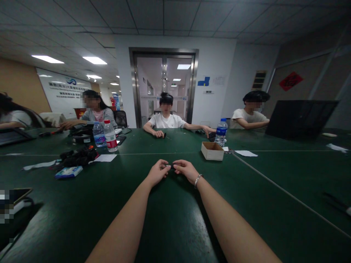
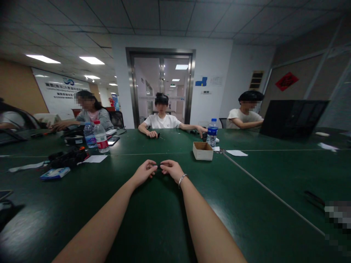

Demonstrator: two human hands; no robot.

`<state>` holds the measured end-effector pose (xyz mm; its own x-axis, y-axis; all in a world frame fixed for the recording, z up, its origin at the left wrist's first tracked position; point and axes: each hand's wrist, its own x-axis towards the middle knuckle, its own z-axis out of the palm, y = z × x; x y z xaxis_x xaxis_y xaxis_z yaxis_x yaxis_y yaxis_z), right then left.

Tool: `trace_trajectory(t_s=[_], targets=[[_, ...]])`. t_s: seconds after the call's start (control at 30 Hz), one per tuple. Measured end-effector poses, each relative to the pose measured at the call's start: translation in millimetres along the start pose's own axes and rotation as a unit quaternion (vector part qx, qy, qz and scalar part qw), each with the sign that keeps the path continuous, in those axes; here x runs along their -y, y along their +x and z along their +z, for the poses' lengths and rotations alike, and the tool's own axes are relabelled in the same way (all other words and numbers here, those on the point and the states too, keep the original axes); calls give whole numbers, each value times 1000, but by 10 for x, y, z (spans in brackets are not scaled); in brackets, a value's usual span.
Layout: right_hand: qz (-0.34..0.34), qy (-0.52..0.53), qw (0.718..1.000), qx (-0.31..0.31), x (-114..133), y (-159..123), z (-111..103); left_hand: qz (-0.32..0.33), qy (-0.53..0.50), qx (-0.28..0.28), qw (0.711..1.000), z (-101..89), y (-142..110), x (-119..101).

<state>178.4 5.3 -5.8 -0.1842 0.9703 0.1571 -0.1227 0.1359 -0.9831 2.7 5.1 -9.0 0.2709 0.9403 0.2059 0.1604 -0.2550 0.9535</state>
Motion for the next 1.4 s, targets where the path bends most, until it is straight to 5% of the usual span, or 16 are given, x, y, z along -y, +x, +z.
trace_trajectory(t_s=[1.4], targets=[[2, -12, 999, 36, 53, -24, 32, -3, 51, -3, 999, -25, 16, -2]])
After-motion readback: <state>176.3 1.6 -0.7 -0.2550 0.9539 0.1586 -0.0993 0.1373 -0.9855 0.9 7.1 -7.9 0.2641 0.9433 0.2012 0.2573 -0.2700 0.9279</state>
